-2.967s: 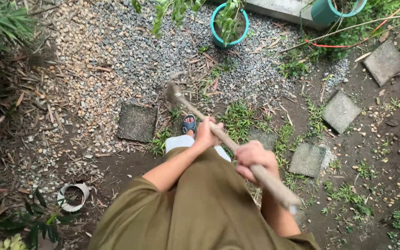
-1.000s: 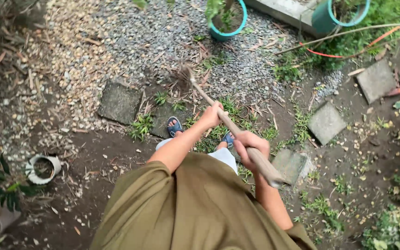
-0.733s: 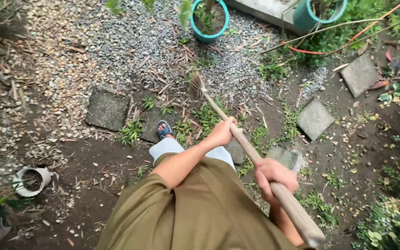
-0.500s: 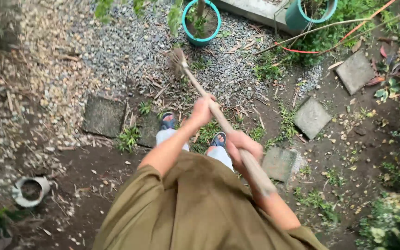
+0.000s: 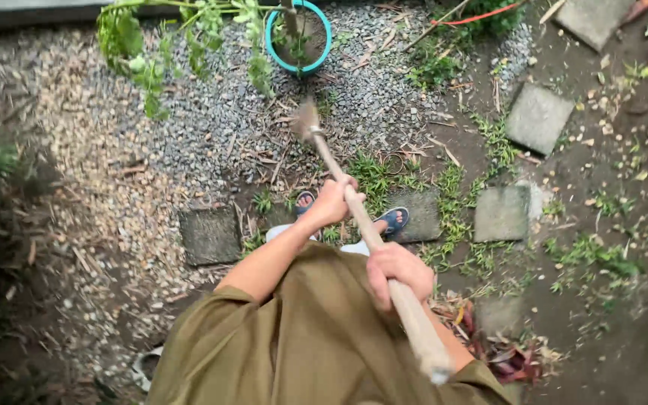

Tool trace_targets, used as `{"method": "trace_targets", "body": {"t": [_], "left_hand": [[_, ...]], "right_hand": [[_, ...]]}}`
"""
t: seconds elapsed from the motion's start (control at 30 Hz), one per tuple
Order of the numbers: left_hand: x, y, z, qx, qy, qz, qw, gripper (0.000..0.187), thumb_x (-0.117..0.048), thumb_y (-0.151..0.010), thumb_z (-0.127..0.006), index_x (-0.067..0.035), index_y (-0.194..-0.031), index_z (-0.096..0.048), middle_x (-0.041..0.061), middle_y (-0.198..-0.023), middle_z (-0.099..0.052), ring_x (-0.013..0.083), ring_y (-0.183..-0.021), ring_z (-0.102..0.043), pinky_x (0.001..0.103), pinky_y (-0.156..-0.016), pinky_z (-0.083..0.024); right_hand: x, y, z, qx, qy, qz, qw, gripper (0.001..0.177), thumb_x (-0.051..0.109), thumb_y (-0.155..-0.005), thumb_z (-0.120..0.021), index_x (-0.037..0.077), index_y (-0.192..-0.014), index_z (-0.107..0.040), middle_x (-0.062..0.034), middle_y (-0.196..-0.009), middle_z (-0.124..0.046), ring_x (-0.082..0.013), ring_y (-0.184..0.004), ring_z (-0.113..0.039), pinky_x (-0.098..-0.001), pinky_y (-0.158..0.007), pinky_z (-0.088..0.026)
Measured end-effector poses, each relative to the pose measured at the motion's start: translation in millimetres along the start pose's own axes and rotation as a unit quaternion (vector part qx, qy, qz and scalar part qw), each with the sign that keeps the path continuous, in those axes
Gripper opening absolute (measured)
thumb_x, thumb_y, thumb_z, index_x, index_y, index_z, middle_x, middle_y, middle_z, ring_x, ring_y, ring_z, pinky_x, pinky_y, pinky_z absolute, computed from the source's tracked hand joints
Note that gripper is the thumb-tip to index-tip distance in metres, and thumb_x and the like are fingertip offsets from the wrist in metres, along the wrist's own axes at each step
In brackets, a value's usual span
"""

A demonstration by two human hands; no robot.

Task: Sweep leaves and debris from an outdoor garden path using a handheld broom.

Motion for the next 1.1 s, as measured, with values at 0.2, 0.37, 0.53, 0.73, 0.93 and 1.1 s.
{"method": "trace_targets", "body": {"t": [0.2, 0.37, 0.53, 0.73, 0.93, 1.1], "left_hand": [[86.8, -29.2, 36.1, -0.051, -0.117, 0.047, 0.991, 0.042, -0.041, -0.086, -0.078, -0.009, -0.110, -0.064, 0.021, -0.084, -0.070, 0.0393, -0.077, -0.070, 0.050, -0.069, -0.056], [23.6, -20.7, -34.5, 0.096, -0.058, 0.035, 0.993, 0.035, -0.041, -0.089, -0.074, -0.010, -0.103, -0.065, 0.019, -0.083, -0.072, 0.0383, -0.079, -0.073, 0.049, -0.070, -0.058], [-58.8, -8.5, -25.9, 0.072, -0.103, -0.113, 0.986, 0.034, -0.038, -0.092, -0.076, -0.007, -0.101, -0.066, 0.022, -0.081, -0.071, 0.0432, -0.083, -0.069, 0.053, -0.072, -0.054], [60.6, -96.3, -9.6, 0.013, -0.141, 0.009, 0.990, 0.032, -0.038, -0.089, -0.076, -0.009, -0.101, -0.067, 0.020, -0.087, -0.073, 0.0384, -0.082, -0.073, 0.050, -0.074, -0.057], [10.0, -46.9, -78.7, 0.133, -0.133, -0.044, 0.981, 0.029, -0.034, -0.086, -0.073, -0.010, -0.099, -0.065, 0.021, -0.088, -0.074, 0.0390, -0.086, -0.073, 0.049, -0.076, -0.057], [-42.6, 17.5, -58.8, 0.085, -0.081, -0.065, 0.991, 0.035, -0.039, -0.096, -0.068, -0.007, -0.108, -0.060, 0.025, -0.090, -0.070, 0.0453, -0.089, -0.069, 0.055, -0.076, -0.053]], "right_hand": [[-77.8, 20.3, -37.0, 0.038, 0.005, -0.081, 0.996, 0.007, 0.000, -0.085, -0.071, -0.001, -0.081, -0.065, -0.0093, -0.078, -0.067, -0.0212, -0.068, -0.067, -0.0305, -0.063, -0.052], [-23.3, 16.1, -1.5, 0.039, 0.044, -0.074, 0.996, 0.009, -0.004, -0.084, -0.068, 0.002, -0.078, -0.063, -0.0076, -0.073, -0.063, -0.0207, -0.063, -0.063, -0.0319, -0.060, -0.049], [32.5, -3.0, 21.1, 0.020, 0.051, 0.035, 0.998, 0.013, -0.002, -0.086, -0.065, 0.007, -0.078, -0.059, -0.0066, -0.073, -0.063, -0.0228, -0.064, -0.067, -0.0327, -0.063, -0.055], [-101.2, 31.5, 2.6, -0.053, -0.011, -0.129, 0.990, 0.007, -0.001, -0.088, -0.067, 0.002, -0.083, -0.064, -0.0082, -0.079, -0.064, -0.0185, -0.070, -0.063, -0.0305, -0.065, -0.050], [-50.3, 47.7, 33.5, -0.091, 0.065, -0.188, 0.976, 0.007, -0.001, -0.084, -0.068, 0.002, -0.078, -0.069, -0.0066, -0.069, -0.064, -0.0174, -0.058, -0.061, -0.0303, -0.055, -0.047], [24.2, 37.7, 52.8, -0.028, 0.033, -0.061, 0.997, 0.014, 0.002, -0.083, -0.067, 0.006, -0.070, -0.061, -0.0051, -0.068, -0.065, -0.0180, -0.061, -0.066, -0.0283, -0.063, -0.053]]}}
Point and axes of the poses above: each hand's wrist, its own y-axis away from the middle knuckle, its own z-axis out of the back of the hand, x = y × z, the point moved 10 cm from there along -y, towards the middle knuckle
